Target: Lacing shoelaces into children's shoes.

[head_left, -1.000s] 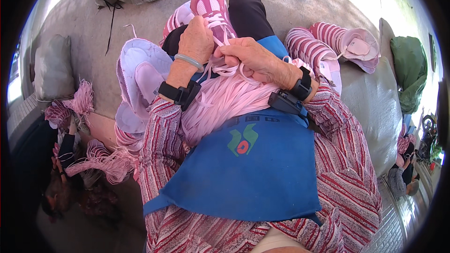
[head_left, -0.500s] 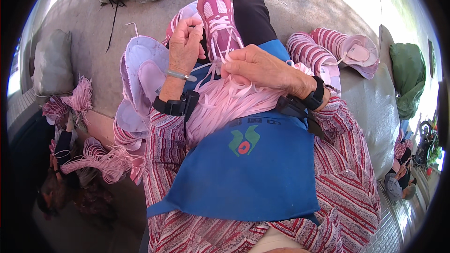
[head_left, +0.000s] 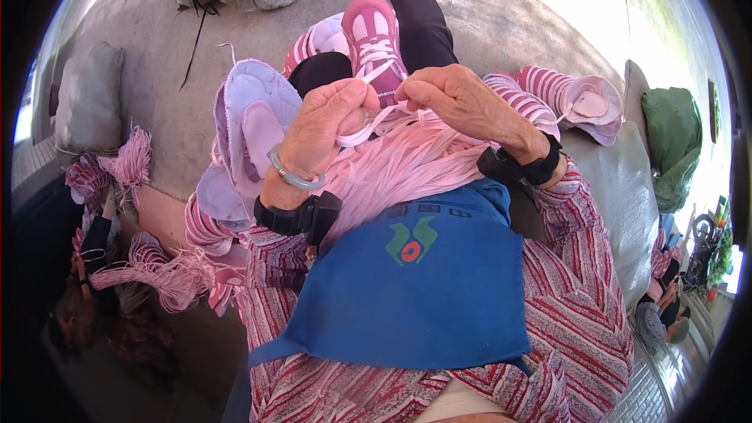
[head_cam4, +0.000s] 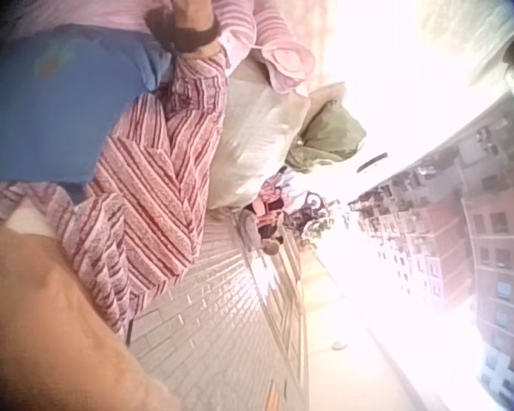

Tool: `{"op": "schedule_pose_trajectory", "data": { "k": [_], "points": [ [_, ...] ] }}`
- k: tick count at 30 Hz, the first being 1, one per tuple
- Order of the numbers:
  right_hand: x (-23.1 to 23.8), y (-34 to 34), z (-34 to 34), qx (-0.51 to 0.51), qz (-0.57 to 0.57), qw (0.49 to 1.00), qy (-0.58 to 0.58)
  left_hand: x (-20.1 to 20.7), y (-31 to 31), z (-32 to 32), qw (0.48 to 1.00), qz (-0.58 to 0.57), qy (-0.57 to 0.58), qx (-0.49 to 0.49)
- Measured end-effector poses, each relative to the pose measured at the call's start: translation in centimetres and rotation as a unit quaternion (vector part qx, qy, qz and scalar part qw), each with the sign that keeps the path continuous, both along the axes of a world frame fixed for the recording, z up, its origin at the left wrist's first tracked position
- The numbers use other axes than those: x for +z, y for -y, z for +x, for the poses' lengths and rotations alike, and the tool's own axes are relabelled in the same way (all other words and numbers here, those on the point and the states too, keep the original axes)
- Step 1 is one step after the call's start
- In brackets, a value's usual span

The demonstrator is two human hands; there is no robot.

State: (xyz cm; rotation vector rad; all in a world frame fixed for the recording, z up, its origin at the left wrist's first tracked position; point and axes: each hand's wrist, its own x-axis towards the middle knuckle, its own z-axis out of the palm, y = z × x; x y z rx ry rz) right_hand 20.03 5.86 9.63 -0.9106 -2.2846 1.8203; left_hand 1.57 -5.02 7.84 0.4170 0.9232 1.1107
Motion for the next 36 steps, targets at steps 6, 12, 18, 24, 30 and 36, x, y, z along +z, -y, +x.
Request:
{"op": "schedule_pose_trajectory", "data": {
  "k": [6,12,18,24,30,36],
  "points": [
    [-3.3,1.5,-2.6,-0.115,-0.35,0.929,-0.029,1.9,0.2,4.7,0.984,0.048,0.018,-0.17],
    [-4.9,-0.7,-1.0,-0.212,-0.491,0.84,-0.086,2.9,5.1,-1.6,0.982,0.06,-0.181,0.008],
    [-7.7,-6.3,3.8,-0.342,-0.483,0.805,-0.022,5.8,15.4,-13.1,0.919,0.108,0.032,0.378],
    [-10.7,-8.8,6.1,-0.322,-0.298,0.899,0.019,10.4,25.7,-22.3,0.818,0.124,-0.017,0.562],
    [-12.2,-11.2,7.0,-0.27,-0.17,0.945,0.072,13.4,29.3,-24.6,0.741,0.2,-0.058,0.639],
    [-13.8,-10.7,4.6,-0.145,0.286,0.934,0.157,14.8,24.1,-21.0,0.778,0.223,-0.124,0.574]
  ]
}}
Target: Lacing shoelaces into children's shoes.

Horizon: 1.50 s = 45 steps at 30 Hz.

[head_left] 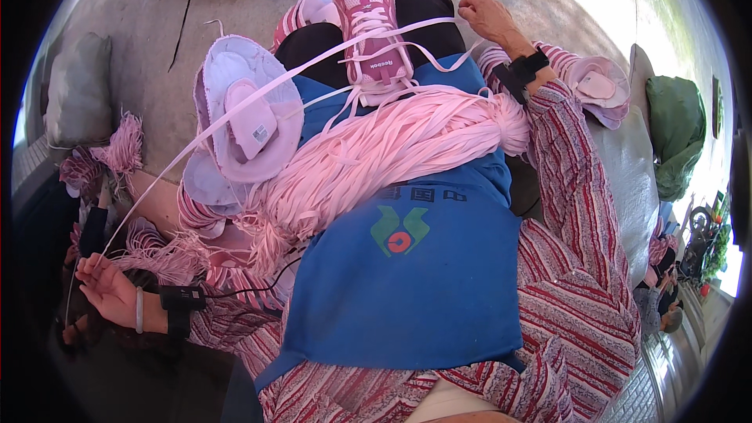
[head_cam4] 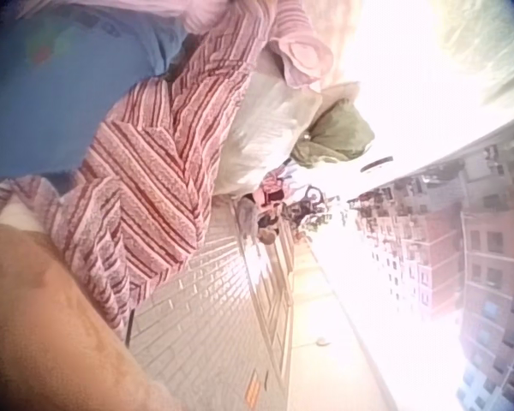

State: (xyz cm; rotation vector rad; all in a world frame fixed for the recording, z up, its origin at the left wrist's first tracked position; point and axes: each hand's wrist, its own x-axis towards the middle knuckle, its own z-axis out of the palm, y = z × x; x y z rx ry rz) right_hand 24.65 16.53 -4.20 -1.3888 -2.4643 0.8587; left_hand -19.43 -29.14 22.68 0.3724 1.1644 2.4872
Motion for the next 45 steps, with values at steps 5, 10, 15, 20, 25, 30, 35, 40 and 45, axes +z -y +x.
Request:
{"op": "schedule_pose_trajectory", "data": {
  "k": [5,10,15,20,25,30,35,40,45],
  "points": [
    [6.1,3.4,-3.9,0.184,-0.157,0.955,-0.171,-5.7,-11.0,9.0,0.949,-0.198,-0.112,-0.218],
    [7.7,9.4,-9.0,0.346,0.043,0.933,-0.085,-13.1,-19.8,17.4,0.802,-0.34,-0.041,-0.49],
    [5.9,9.8,-10.2,0.356,0.096,0.929,-0.037,-17.7,-22.5,18.8,0.734,-0.5,-0.049,-0.457],
    [6.9,8.5,-9.1,0.338,0.072,0.917,-0.201,-21.7,-23.5,18.8,0.757,-0.478,-0.216,-0.39],
    [7.4,6.7,-5.9,0.213,-0.111,0.967,-0.09,-22.5,-24.9,18.3,0.752,-0.502,-0.236,-0.356],
    [6.7,5.8,-5.0,0.224,-0.058,0.972,-0.031,-22.2,-26.3,18.2,0.738,-0.516,-0.272,-0.339],
    [6.2,5.4,-5.0,0.201,-0.116,0.97,-0.071,-22.3,-26.7,18.4,0.726,-0.543,-0.134,-0.4],
    [5.2,5.5,-5.0,0.248,-0.056,0.964,-0.08,-22.3,-26.7,18.5,0.754,-0.513,-0.058,-0.406],
    [4.9,5.7,-5.2,0.205,-0.096,0.969,-0.1,-22.3,-27.0,18.1,0.746,-0.504,-0.08,-0.429]
  ]
}}
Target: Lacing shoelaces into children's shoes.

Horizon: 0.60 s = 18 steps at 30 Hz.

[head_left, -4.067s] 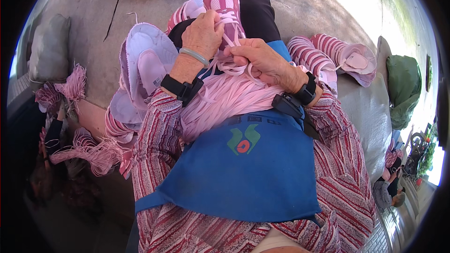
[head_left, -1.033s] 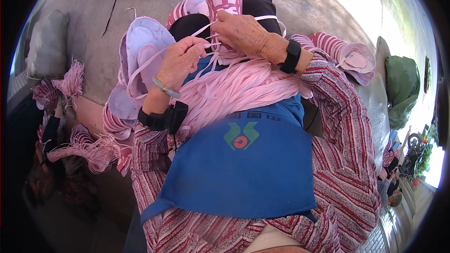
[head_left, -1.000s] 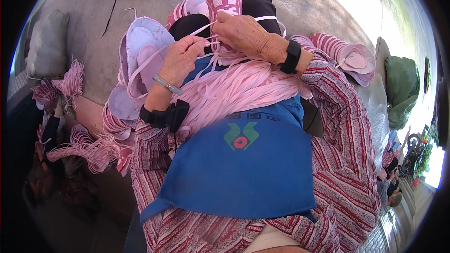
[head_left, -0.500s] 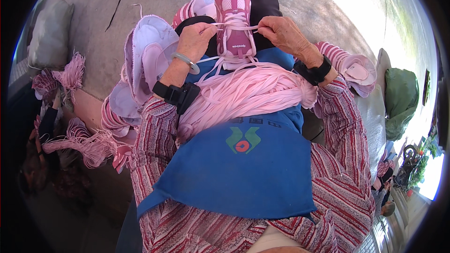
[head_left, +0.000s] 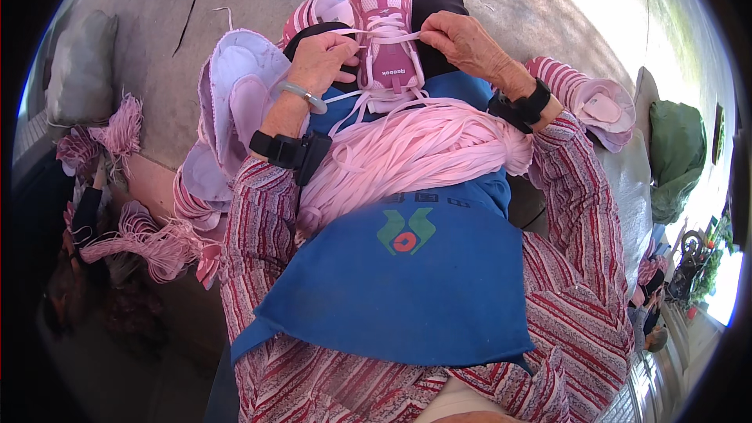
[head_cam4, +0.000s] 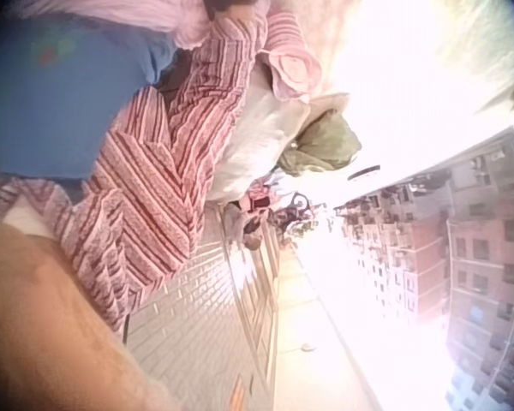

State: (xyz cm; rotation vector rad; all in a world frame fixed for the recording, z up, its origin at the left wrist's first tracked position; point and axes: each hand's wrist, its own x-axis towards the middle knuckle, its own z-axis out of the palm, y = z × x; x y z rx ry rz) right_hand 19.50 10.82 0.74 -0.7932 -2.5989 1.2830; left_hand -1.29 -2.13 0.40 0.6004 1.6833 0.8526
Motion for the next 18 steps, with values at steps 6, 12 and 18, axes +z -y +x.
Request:
{"op": "schedule_pose_trajectory", "data": {
  "k": [6,12,18],
  "points": [
    [-0.2,0.1,-0.1,0.014,0.016,0.999,-0.035,-0.1,-0.7,-0.9,0.995,-0.002,-0.055,-0.078],
    [-1.1,-0.9,0.1,0.069,0.067,0.995,-0.01,-0.1,-0.5,-1.2,0.997,-0.007,0.052,-0.053],
    [-1.6,-1.0,-0.9,0.096,0.113,0.986,-0.079,0.0,-1.0,-1.6,0.996,-0.001,0.043,-0.077]
  ]
}}
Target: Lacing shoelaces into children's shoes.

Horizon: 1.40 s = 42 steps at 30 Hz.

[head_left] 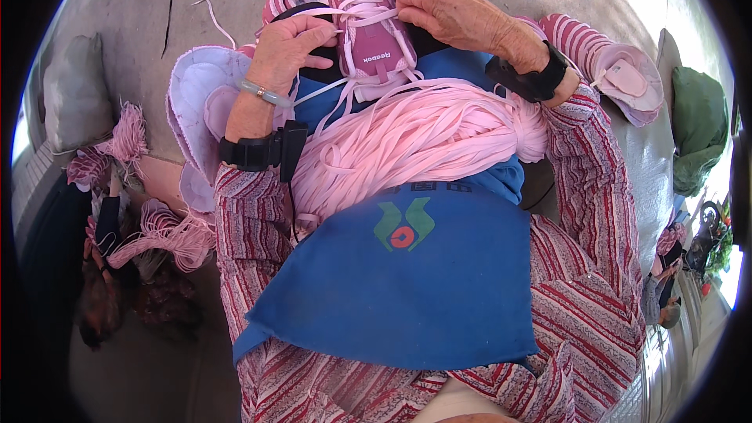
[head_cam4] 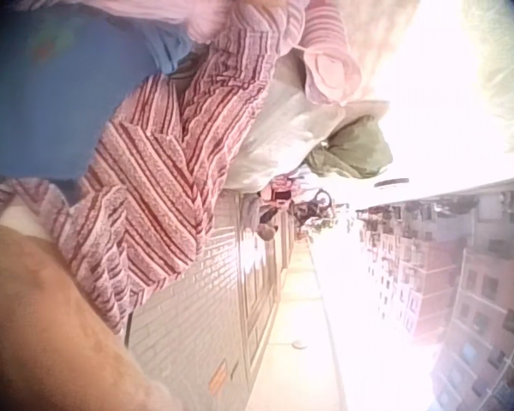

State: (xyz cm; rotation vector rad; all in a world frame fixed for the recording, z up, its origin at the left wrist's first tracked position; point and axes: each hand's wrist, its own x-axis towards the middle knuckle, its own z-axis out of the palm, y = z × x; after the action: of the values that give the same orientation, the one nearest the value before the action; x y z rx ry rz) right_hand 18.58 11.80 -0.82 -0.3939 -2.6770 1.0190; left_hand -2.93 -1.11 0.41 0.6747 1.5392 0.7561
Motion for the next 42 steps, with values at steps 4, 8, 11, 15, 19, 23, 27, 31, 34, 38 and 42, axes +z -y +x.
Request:
{"op": "schedule_pose_trajectory", "data": {
  "k": [4,8,11,15,19,23,27,31,34,38,42],
  "points": [
    [0.3,-0.2,-0.4,-0.005,0.024,1.0,0.02,-0.1,0.3,0.2,0.999,-0.003,0.04,0.03],
    [0.8,-0.3,-0.1,-0.053,-0.2,0.971,0.124,-0.1,0.6,0.2,0.999,-0.006,0.033,0.038],
    [1.1,0.1,-0.2,-0.113,-0.22,0.962,0.116,-0.1,0.3,0.3,1.0,-0.002,-0.025,0.008],
    [1.5,0.6,-0.4,-0.127,-0.122,0.981,0.081,-0.5,0.1,0.4,0.993,0.06,-0.102,-0.007],
    [2.0,1.0,-0.5,-0.178,-0.236,0.938,0.181,-0.4,0.8,0.1,0.999,0.003,-0.022,0.025],
    [2.8,1.8,-0.5,-0.161,-0.059,0.982,0.077,-0.1,0.8,0.2,0.992,0.053,-0.112,-0.028],
    [4.1,3.1,-0.2,-0.148,0.092,0.982,0.074,-0.3,0.5,0.9,0.858,0.233,-0.425,-0.172],
    [4.2,4.5,-0.3,-0.113,0.124,0.972,0.163,-0.2,0.7,1.3,0.99,0.06,-0.116,0.044],
    [3.6,4.9,-0.6,-0.109,0.129,0.965,0.2,0.5,1.4,1.7,0.966,0.137,-0.217,0.019],
    [2.3,4.5,-0.7,-0.001,0.215,0.954,0.209,1.5,2.4,3.7,0.853,0.231,-0.456,-0.104],
    [1.3,4.0,-0.7,-0.05,0.129,0.984,0.11,1.0,2.2,4.6,0.79,0.191,-0.555,-0.178]
  ]
}}
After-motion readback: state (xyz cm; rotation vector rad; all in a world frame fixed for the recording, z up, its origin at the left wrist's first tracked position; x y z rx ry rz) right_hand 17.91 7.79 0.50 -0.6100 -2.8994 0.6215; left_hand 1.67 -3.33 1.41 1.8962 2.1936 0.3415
